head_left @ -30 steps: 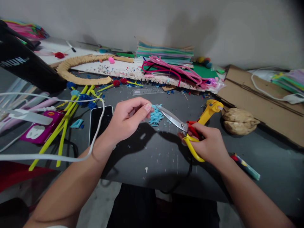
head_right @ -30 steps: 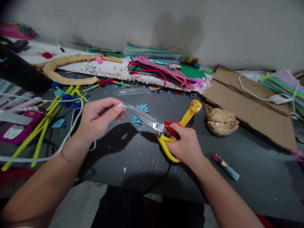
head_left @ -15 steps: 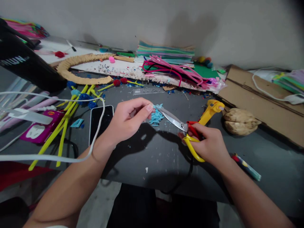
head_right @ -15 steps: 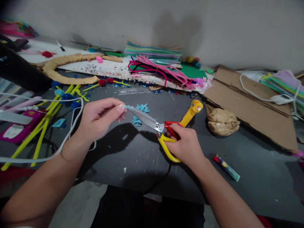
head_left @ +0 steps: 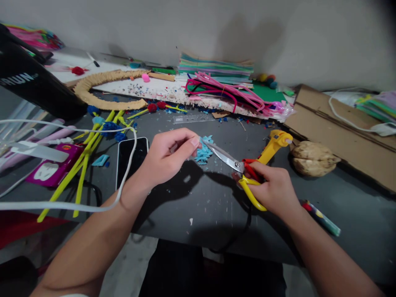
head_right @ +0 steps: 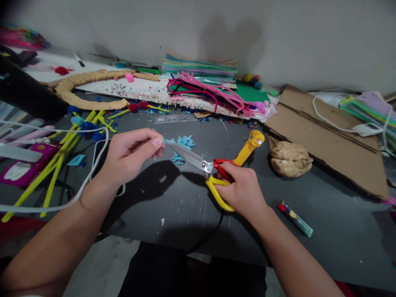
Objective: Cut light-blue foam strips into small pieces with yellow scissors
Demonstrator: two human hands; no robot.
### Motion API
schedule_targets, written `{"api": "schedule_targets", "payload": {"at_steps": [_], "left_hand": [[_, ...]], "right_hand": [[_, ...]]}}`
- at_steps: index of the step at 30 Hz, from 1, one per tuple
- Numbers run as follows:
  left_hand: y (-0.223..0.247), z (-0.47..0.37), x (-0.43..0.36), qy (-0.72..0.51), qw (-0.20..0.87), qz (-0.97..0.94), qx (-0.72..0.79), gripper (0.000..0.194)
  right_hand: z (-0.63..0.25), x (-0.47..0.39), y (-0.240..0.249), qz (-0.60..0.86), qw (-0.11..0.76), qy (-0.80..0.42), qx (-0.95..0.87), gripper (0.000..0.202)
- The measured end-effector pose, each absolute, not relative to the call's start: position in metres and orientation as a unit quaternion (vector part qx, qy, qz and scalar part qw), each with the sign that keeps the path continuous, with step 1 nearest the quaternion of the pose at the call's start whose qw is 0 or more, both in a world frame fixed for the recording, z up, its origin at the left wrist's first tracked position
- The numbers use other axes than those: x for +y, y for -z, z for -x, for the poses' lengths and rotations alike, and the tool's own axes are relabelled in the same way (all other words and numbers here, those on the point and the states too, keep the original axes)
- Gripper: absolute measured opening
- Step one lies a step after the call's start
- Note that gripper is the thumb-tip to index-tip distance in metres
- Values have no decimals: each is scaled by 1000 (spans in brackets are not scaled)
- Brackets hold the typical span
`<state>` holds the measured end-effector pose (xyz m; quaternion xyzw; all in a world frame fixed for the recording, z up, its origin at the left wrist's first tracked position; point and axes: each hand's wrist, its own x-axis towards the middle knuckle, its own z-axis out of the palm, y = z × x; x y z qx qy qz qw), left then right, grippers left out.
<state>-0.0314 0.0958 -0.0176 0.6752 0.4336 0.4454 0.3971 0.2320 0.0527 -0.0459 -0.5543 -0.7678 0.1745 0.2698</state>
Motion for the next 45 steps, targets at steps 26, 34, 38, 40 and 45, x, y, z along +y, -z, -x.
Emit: {"api": "schedule_targets", "payload": {"at_steps": [26, 34, 38, 40, 45], "left_hand": [[16, 28, 100, -422, 500, -617, 436, 33], [13, 28, 100, -406, 496, -632, 436, 36], [12, 28, 99, -396, 491, -640, 439, 37], [12, 28, 99, -393, 486, -644, 441, 37], [12, 29, 98, -397, 478, -644, 446, 36]], "right_hand": [[-235, 53, 49, 556, 273, -155, -770, 17], [-234, 53, 47, 558, 268, -170, -767, 11], [-235, 53, 49, 558, 263, -162, -770, 11], [-235, 53, 49, 556, 261, -157, -773, 11], [-237, 53, 50, 554, 252, -142, -781, 10]]}}
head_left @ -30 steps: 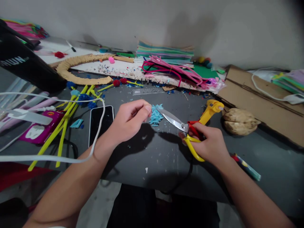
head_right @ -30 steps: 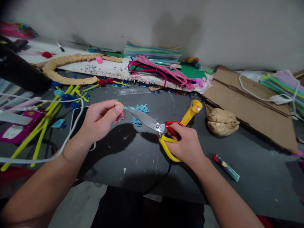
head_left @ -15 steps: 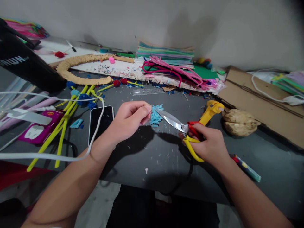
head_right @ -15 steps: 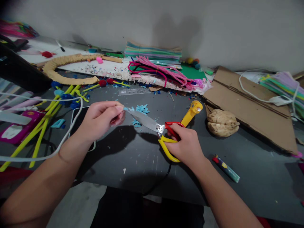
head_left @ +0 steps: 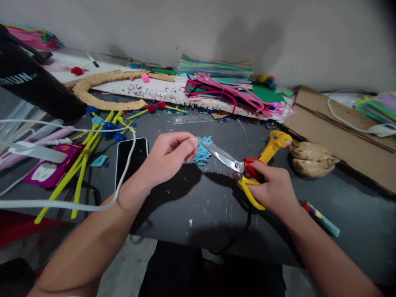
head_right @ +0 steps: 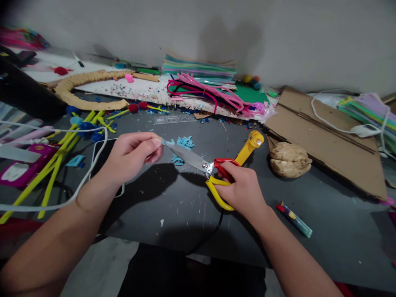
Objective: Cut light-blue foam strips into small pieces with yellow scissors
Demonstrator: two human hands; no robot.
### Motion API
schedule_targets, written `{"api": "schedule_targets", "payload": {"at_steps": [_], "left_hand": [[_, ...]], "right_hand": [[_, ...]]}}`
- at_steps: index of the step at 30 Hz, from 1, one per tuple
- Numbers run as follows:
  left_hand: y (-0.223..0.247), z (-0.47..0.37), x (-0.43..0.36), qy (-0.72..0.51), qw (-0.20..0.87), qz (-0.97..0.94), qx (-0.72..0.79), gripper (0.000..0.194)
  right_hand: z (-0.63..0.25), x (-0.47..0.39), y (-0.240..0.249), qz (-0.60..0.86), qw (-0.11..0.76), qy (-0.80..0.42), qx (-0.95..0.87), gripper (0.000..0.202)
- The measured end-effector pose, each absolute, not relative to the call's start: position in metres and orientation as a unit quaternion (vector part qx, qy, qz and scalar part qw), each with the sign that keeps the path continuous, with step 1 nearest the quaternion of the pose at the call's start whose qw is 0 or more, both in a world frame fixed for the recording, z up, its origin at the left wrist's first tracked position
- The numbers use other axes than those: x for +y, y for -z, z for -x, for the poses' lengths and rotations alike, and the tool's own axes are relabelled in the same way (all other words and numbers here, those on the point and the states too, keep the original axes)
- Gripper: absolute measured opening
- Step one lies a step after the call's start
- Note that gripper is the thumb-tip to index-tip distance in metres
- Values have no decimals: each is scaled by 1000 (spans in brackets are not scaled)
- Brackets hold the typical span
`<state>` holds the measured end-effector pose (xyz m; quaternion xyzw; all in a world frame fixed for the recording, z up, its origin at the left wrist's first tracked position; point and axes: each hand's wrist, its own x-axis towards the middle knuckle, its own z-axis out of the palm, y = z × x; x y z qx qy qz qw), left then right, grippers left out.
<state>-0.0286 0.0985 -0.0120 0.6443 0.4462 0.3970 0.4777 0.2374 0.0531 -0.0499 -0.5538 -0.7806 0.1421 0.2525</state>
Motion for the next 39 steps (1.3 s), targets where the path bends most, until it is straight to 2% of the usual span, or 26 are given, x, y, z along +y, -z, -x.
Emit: {"api": "schedule_targets", "payload": {"at_steps": [9, 39], "left_hand": [[12, 28, 98, -392, 482, -646, 444, 37], [14, 30, 98, -382, 510, -645, 423, 39]], "right_hand": [[-232, 54, 43, 574, 274, -198, -746, 20], [-238, 53, 49, 553, 251, -156, -779, 12]]}}
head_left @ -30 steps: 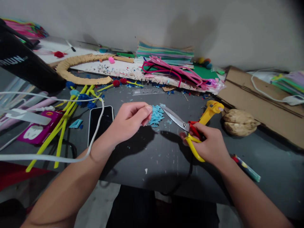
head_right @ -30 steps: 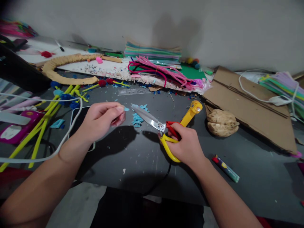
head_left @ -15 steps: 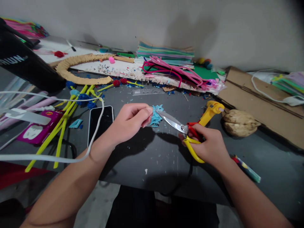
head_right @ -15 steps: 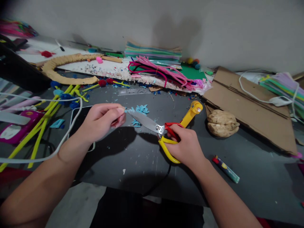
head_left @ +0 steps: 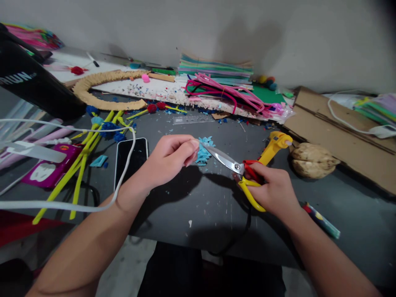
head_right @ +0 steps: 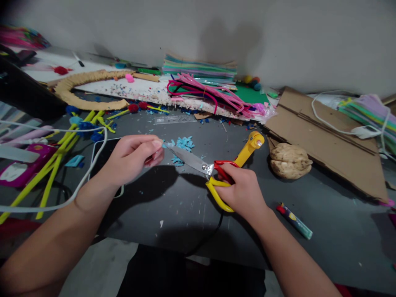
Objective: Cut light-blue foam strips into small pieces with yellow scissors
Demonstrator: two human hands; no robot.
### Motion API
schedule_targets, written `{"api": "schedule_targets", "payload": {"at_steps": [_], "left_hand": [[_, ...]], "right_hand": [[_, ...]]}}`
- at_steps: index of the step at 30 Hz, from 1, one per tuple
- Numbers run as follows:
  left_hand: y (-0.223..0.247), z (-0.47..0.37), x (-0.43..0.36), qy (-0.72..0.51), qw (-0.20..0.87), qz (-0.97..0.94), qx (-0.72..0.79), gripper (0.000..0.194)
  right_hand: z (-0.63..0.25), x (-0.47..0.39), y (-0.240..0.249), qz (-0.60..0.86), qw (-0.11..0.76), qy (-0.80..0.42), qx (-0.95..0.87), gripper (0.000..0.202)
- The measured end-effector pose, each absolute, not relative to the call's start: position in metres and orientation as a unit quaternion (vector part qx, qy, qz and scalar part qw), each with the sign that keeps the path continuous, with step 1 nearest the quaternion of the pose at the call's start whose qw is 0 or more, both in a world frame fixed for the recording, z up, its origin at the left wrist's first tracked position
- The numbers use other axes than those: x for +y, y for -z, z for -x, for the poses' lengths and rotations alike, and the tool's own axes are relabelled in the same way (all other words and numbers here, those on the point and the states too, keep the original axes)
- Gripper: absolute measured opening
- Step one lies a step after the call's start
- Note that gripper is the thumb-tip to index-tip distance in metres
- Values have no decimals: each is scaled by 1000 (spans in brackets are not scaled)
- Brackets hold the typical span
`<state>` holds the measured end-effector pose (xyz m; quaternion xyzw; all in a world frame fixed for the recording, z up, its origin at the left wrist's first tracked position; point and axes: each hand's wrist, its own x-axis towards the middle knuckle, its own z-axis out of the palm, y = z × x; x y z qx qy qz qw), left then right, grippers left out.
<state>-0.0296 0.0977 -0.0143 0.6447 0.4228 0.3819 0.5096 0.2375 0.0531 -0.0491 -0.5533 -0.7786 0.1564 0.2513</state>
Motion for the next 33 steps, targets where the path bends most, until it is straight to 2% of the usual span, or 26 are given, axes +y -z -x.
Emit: {"api": "schedule_targets", "payload": {"at_steps": [10, 20, 33], "left_hand": [[17, 29, 99, -402, 549, -606, 412, 37], [17, 30, 100, -395, 671, -509, 367, 34], [16, 30, 100, -384, 660, -524, 376, 34]], "right_hand": [[-234, 52, 42, 561, 270, -195, -758, 16], [-238, 52, 49, 549, 264, -165, -776, 14], [-239, 55, 51, 536, 265, -145, -788, 13]]}}
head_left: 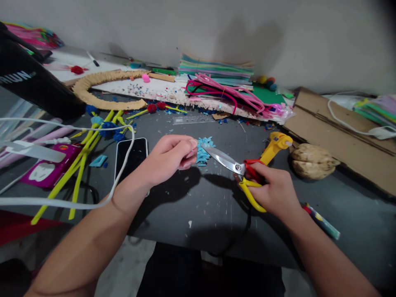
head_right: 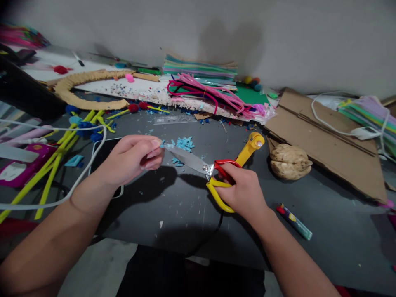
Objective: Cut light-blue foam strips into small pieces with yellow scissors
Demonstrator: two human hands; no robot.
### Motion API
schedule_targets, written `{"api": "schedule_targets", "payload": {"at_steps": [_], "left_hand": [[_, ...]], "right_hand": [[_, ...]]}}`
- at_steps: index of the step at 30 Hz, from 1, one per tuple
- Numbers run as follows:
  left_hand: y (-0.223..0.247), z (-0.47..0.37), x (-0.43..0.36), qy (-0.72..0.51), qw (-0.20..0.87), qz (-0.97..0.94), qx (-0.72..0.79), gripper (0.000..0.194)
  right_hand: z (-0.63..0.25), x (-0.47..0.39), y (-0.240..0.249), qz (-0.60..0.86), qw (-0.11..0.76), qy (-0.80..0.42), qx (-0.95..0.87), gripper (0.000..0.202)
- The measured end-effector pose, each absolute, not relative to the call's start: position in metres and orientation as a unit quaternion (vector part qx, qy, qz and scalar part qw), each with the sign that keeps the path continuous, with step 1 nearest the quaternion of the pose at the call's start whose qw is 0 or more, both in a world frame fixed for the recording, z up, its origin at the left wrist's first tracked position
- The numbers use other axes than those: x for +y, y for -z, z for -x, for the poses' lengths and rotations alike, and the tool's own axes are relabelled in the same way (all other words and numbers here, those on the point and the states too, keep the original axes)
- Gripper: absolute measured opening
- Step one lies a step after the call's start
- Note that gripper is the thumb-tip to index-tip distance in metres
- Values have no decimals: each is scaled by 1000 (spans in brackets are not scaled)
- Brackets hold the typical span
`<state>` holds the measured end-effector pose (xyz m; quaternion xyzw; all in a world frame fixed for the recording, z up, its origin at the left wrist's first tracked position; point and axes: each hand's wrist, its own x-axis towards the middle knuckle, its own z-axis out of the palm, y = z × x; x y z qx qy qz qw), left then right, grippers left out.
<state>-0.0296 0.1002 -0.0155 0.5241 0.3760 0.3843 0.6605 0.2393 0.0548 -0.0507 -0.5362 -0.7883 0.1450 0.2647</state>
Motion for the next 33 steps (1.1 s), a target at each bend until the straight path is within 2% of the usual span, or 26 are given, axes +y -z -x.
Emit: {"api": "schedule_targets", "payload": {"at_steps": [8, 13, 17, 24, 33], "left_hand": [[16, 30, 101, -392, 631, -544, 389, 34], [18, 31, 101, -412, 601, -557, 399, 25], [17, 29, 99, -447, 538, -589, 404, 16], [14, 29, 96, -428, 451, -653, 431, 14], [14, 29, 95, -429, 440, -649, 448, 14]], "right_hand": [[-238, 54, 47, 539, 267, -148, -785, 11], [-238, 54, 46, 547, 277, -147, -776, 8], [-239, 53, 46, 548, 277, -159, -773, 13], [-238, 54, 46, 553, 270, -165, -771, 9], [-236, 53, 43, 570, 271, -171, -756, 12]]}}
